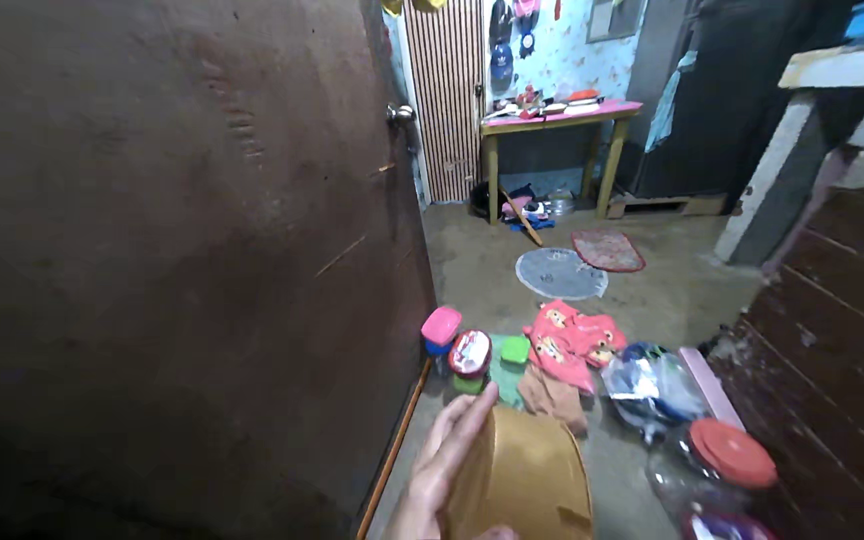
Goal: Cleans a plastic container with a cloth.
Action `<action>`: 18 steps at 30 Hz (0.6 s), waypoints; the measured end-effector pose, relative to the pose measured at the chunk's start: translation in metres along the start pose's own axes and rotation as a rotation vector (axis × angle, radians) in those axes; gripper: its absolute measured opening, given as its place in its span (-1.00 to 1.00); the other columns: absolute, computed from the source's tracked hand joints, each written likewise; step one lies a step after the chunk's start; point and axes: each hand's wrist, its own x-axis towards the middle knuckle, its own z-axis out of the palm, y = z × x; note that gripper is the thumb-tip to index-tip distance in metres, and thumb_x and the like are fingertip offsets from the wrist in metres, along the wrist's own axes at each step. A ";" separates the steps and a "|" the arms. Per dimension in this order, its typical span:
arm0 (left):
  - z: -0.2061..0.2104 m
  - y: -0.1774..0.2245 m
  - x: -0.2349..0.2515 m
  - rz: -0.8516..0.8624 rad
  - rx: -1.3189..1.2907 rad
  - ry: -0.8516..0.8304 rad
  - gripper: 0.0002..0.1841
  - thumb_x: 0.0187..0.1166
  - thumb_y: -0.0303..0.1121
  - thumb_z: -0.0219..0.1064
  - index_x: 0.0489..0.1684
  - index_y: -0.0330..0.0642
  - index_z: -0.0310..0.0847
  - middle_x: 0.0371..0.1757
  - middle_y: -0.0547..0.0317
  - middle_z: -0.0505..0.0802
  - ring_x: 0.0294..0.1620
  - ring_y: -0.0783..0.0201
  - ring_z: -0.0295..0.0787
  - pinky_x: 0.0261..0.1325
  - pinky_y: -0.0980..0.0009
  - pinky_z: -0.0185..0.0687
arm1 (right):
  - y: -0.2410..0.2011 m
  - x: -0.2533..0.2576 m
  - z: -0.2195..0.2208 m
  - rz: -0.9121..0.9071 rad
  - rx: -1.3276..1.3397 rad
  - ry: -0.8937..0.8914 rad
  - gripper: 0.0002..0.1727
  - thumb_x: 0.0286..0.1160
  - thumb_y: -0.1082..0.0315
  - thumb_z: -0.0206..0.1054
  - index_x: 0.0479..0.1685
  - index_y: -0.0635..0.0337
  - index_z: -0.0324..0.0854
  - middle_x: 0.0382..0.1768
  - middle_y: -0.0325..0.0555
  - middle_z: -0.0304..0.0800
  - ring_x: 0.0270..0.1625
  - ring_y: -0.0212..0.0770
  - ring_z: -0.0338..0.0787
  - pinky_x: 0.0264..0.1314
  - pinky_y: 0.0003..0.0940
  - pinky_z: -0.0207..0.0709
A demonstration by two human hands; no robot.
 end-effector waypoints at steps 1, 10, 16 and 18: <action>0.001 0.009 -0.013 0.008 -0.042 -0.014 0.02 0.57 0.36 0.19 0.78 -0.40 0.16 0.73 -0.28 0.35 0.69 0.07 0.37 0.73 0.13 0.37 | 0.005 -0.018 0.006 0.058 0.026 -0.016 -0.69 0.61 0.25 0.29 -0.09 0.42 0.69 -0.23 0.01 0.81 -0.16 -0.28 0.83 -0.03 -0.32 0.72; 0.006 0.044 -0.097 -0.189 -0.565 -0.099 -0.15 0.58 0.33 0.17 0.87 0.16 0.14 0.45 0.15 0.74 0.33 0.34 0.74 0.39 0.34 0.67 | -0.014 -0.123 0.046 -0.092 0.634 0.111 -0.50 0.30 0.26 0.58 0.22 0.22 0.61 0.02 -0.26 0.84 0.09 -0.51 0.80 0.19 -0.50 0.72; 0.018 0.017 -0.106 -0.414 -1.148 0.117 -0.42 0.69 0.31 0.01 0.16 0.09 0.76 -0.03 0.24 0.91 -0.02 0.39 0.88 0.03 0.34 0.83 | -0.068 -0.144 -0.027 -0.408 0.874 0.064 -0.65 0.81 0.20 0.06 0.15 -0.22 0.83 -0.03 -0.54 0.90 0.01 -0.70 0.79 0.12 -0.70 0.66; 0.015 0.009 -0.102 -0.447 -1.187 0.164 -0.39 0.75 0.31 -0.12 0.09 0.11 0.77 -0.08 0.24 0.91 -0.05 0.39 0.88 0.02 0.33 0.83 | -0.088 -0.151 -0.044 -0.468 0.637 0.293 -0.64 0.77 0.30 0.08 0.11 -0.27 0.83 -0.02 -0.64 0.90 0.04 -0.76 0.77 0.13 -0.76 0.63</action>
